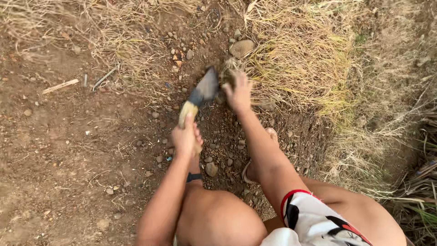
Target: The person pulls clumps of dry grass from the soil by hand and uses a small digging tool to loosen the earth around the roots in an outdoor area.
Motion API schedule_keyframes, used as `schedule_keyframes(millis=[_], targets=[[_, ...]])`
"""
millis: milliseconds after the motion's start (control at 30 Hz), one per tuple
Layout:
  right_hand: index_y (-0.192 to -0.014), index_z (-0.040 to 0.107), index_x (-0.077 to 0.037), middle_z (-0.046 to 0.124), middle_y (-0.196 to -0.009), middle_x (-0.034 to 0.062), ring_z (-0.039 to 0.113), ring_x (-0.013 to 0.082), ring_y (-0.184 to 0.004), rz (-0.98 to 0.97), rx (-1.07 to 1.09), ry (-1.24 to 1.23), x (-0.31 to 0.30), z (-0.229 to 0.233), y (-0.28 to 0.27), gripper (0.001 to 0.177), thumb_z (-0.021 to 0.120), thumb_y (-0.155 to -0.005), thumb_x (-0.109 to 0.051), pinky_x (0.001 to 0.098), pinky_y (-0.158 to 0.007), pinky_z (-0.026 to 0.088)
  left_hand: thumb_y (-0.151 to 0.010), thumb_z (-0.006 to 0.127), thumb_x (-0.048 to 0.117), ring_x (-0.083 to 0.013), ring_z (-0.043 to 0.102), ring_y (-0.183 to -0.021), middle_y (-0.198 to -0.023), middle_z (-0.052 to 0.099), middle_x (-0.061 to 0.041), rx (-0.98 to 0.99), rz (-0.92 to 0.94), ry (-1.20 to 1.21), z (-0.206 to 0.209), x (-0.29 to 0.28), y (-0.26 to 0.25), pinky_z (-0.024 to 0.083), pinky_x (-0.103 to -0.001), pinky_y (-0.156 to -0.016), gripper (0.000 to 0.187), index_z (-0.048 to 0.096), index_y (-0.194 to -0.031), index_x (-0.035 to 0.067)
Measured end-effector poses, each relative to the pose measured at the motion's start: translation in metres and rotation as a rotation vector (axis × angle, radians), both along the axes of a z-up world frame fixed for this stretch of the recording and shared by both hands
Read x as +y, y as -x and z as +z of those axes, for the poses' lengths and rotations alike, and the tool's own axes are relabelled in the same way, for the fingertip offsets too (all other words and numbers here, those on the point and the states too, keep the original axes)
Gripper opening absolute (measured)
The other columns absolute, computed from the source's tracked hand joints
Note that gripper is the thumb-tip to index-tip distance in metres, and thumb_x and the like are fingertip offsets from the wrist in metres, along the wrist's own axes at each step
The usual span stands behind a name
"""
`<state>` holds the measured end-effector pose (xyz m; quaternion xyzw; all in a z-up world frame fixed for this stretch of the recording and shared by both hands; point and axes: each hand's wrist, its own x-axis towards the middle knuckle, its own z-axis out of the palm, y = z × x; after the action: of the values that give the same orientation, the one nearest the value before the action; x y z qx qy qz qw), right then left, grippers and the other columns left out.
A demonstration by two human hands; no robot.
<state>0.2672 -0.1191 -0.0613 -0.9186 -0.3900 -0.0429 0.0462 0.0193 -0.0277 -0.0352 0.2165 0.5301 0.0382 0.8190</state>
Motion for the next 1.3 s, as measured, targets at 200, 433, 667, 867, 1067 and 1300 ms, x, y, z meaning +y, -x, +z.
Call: schedule_keyframes(millis=[200,433,667,867,1067,1300], targets=[[-0.133,0.057,-0.024,0.033,-0.158,0.0188,0.056,0.0352,-0.120,-0.211,0.424,0.199,0.015,0.014,-0.014,0.054,0.046,-0.091,0.008,0.0452,-0.092,0.059,-0.100,0.061,0.032,-0.0115,0.058,-0.053,-0.075,0.063,-0.005,-0.140,0.083,0.176,0.014,0.009,0.050,0.052,-0.028,-0.047,0.031,0.065,-0.102,0.001],[-0.108,0.064,-0.003,0.059,-0.111,0.0267,0.058,0.0427,-0.103,0.007,0.382,-0.056,-0.013,-0.015,-0.051,0.013,0.058,-0.097,-0.002,0.0488,-0.092,0.050,-0.100,0.058,0.035,-0.0130,0.051,-0.048,-0.066,0.054,-0.001,-0.026,0.028,0.326,0.042,0.013,0.118,0.046,-0.031,-0.042,0.031,0.062,-0.100,0.004],[-0.103,0.059,-0.003,0.060,-0.110,0.0247,0.054,0.0430,-0.112,0.000,0.340,0.103,-0.025,-0.041,-0.064,0.011,0.050,-0.099,0.000,0.0507,-0.096,0.046,-0.102,0.056,0.042,-0.0139,0.047,-0.041,-0.057,0.050,0.000,-0.114,0.105,0.300,0.031,-0.007,0.038,0.044,-0.034,-0.038,0.039,0.058,-0.089,0.005],[-0.113,0.055,-0.003,0.057,-0.122,0.0226,0.058,0.0394,-0.116,-0.055,0.469,0.008,0.001,0.017,-0.038,0.016,0.045,-0.100,0.001,0.0465,-0.106,0.049,-0.102,0.052,0.044,-0.0122,0.045,-0.042,-0.058,0.049,0.002,-0.119,-0.018,0.385,0.008,-0.027,0.125,0.042,-0.031,-0.038,0.040,0.061,-0.099,0.005],[-0.148,0.040,-0.022,0.042,-0.140,0.0270,0.061,0.0416,-0.109,-0.193,0.597,0.140,0.044,0.066,0.000,0.060,0.059,-0.091,-0.018,0.0460,-0.097,0.052,-0.099,0.062,0.042,-0.0147,0.049,-0.046,-0.060,0.053,-0.001,-0.225,0.178,0.255,-0.022,-0.033,-0.028,0.045,-0.033,-0.042,0.038,0.061,-0.091,0.005],[-0.120,0.055,-0.011,0.064,-0.114,0.0220,0.066,0.0379,-0.103,-0.221,0.387,-0.049,0.000,-0.010,-0.065,0.017,0.057,-0.104,-0.017,0.0481,-0.090,0.058,-0.097,0.068,0.044,-0.0131,0.061,-0.054,-0.065,0.063,-0.001,-0.062,-0.315,-0.836,0.013,-0.015,0.021,0.049,-0.031,-0.049,0.038,0.067,-0.097,0.006]])
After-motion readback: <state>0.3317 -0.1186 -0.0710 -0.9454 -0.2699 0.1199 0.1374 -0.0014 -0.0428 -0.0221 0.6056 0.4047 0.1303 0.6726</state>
